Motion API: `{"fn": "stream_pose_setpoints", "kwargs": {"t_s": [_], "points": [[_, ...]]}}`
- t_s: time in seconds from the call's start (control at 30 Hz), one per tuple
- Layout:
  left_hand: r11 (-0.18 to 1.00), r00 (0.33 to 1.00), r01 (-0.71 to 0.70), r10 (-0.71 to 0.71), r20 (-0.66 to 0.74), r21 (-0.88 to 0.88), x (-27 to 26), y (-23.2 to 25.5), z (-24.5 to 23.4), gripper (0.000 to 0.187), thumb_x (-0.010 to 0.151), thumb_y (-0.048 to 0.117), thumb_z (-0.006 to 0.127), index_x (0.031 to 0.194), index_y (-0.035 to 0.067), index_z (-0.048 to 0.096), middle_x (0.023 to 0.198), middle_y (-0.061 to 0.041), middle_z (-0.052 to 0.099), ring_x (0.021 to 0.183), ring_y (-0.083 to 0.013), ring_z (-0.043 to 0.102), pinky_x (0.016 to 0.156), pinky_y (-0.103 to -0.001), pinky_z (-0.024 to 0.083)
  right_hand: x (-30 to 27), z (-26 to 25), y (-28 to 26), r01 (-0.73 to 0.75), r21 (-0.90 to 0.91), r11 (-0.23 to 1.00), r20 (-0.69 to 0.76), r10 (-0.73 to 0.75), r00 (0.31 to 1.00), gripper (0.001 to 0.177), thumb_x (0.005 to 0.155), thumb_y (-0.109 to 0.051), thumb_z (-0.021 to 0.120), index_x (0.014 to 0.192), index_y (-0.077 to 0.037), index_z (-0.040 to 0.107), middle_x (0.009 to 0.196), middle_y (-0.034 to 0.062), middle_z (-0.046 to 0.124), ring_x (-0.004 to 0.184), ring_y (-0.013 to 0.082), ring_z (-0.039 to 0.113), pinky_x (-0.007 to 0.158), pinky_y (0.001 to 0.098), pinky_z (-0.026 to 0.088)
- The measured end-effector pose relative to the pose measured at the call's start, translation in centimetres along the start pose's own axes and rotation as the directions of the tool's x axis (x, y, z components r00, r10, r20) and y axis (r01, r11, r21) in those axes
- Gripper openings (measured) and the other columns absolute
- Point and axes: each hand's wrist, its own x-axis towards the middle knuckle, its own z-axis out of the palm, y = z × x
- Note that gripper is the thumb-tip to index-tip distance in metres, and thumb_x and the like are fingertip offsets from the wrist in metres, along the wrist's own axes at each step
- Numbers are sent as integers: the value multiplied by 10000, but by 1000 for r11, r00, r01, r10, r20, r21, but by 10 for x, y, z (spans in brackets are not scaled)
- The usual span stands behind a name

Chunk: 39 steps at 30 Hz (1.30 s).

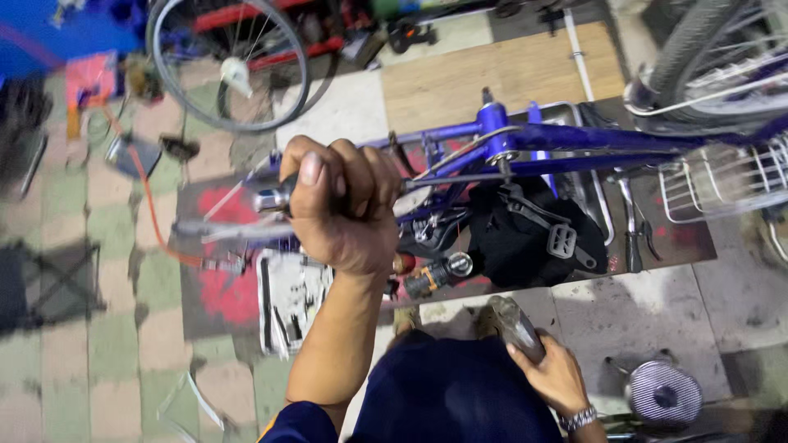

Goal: The person works on the bottom bracket area of a blue bicycle frame using a wrench and a hammer. They manipulate the crankset and use a punch to tap a component into place, then remove the crank arm.

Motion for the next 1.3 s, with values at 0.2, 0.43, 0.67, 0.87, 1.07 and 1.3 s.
{"fn": "stream_pose_setpoints", "kwargs": {"t_s": [0.2, 0.43, 0.67, 0.87, 1.07, 1.3], "points": [[995, 992, 98, -94, 85, -36, 36, -31, 6, 320, 1092, 167, 572, 858, 56, 385, 583, -55, 347, 469, -128, 301, 453, -306, 300, -33, 43, -13, -5, 246, 969, -169, 48, 985, 441, 798, -372, 788, 1058, -20, 728, 811, 160, 766, 683, 254, 747, 680, 367, 577], [931, 939, 32, -153, 309, 364, 55, -55, 51, 213, 1084, 134, 639, 1013, 70, 448, 756, -33, 518, 594, -111, 531, 512, -266, 449, -36, 44, -1, -18, 247, 969, -222, 75, 972, 450, 828, -391, 769, 1058, -7, 725, 795, 165, 774, 679, 212, 735, 669, 366, 571], [662, 841, -403, -5, 541, 632, 21, -100, 98, 288, 1059, 190, 726, 1187, 61, 501, 827, -15, 608, 680, -97, 627, 597, -260, 528, -14, -26, 24, 235, 350, 907, -309, -126, 943, 419, 834, -374, 744, 1029, -4, 730, 795, 141, 783, 679, 223, 727, 669, 363, 560], [256, 623, -771, 108, 775, 584, -53, -195, 162, 279, 931, 214, 816, 1086, 48, 654, 700, 1, 619, 586, -99, 594, 510, -314, 467, 58, -125, 91, 22, 221, 975, -35, -15, 999, 415, 838, -407, 742, 979, -18, 705, 625, 143, 728, 571, 251, 711, 600, 392, 569], [138, 766, -642, 161, 623, 754, -63, -238, 198, 223, 1058, 228, 765, 939, 138, 599, 786, 26, 587, 648, -99, 589, 572, -277, 463, 109, -221, 121, 199, -46, 979, 48, -197, 979, 448, 830, -465, 729, 831, -18, 750, 622, 114, 683, 620, 246, 683, 644, 392, 562], [31, 776, -621, 162, 609, 783, -45, -243, 209, 261, 958, 251, 784, 828, 138, 589, 677, 31, 527, 582, -115, 542, 515, -290, 405, 137, -247, 121, 283, -53, 958, 106, -276, 955, 479, 809, -490, 723, 795, -11, 734, 612, 120, 688, 624, 250, 691, 654, 384, 557]]}}
